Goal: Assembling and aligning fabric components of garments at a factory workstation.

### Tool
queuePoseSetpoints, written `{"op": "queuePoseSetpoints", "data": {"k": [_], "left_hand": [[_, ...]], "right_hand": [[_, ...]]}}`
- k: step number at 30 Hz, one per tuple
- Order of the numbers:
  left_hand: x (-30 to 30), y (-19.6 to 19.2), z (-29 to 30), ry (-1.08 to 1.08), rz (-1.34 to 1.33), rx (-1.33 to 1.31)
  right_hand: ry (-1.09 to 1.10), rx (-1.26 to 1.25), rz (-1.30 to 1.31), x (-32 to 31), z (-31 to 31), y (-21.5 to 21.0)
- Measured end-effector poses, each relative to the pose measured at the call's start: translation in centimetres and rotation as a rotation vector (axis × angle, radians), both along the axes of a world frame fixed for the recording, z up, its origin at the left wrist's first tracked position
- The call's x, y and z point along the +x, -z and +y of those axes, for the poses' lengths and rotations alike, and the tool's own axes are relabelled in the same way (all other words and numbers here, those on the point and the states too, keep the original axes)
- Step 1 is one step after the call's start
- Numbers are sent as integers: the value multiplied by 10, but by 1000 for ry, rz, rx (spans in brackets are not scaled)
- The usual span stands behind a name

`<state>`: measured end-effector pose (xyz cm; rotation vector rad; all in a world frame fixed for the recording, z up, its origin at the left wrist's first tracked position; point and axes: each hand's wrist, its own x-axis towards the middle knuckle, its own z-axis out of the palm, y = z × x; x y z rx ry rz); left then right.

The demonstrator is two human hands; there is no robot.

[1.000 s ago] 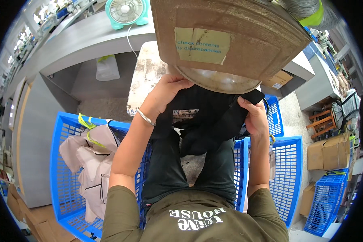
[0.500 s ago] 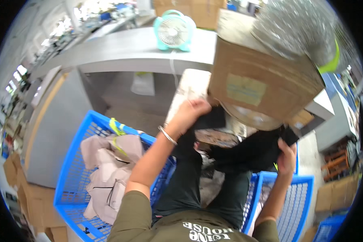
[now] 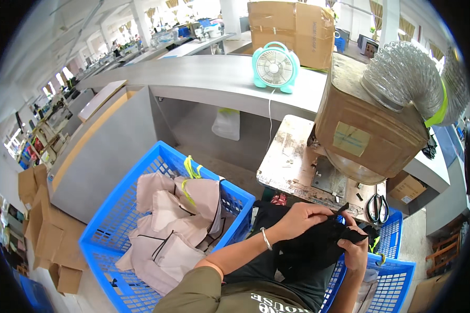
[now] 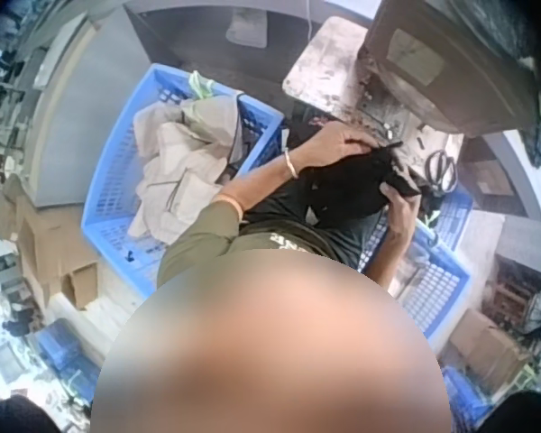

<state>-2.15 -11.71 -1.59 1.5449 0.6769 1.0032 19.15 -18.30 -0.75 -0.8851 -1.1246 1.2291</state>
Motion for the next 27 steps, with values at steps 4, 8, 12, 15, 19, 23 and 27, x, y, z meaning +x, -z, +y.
{"op": "queuePoseSetpoints", "data": {"k": [4,8,12,15,19,23,27], "left_hand": [[5,2,2,55,-1,49],[9,4,7,220,-137,-127],[11,10,11,211,-87,-33],[12,5,15,80,11,27],[18,0,26,56,273,11],[16,1,39,-9,299,-43],[12,2,54,-23,239,21]], "right_hand": [[54,-68,-105,1,-4,-9],[84,8,21,2,-1,-7],[84,-109,-24,17,1,2],[200,-87,13,17,1,5],[279,-157,45,24,5,11],[254,-160,70,29,25,22],[144,-132,98,20,42,8]]}}
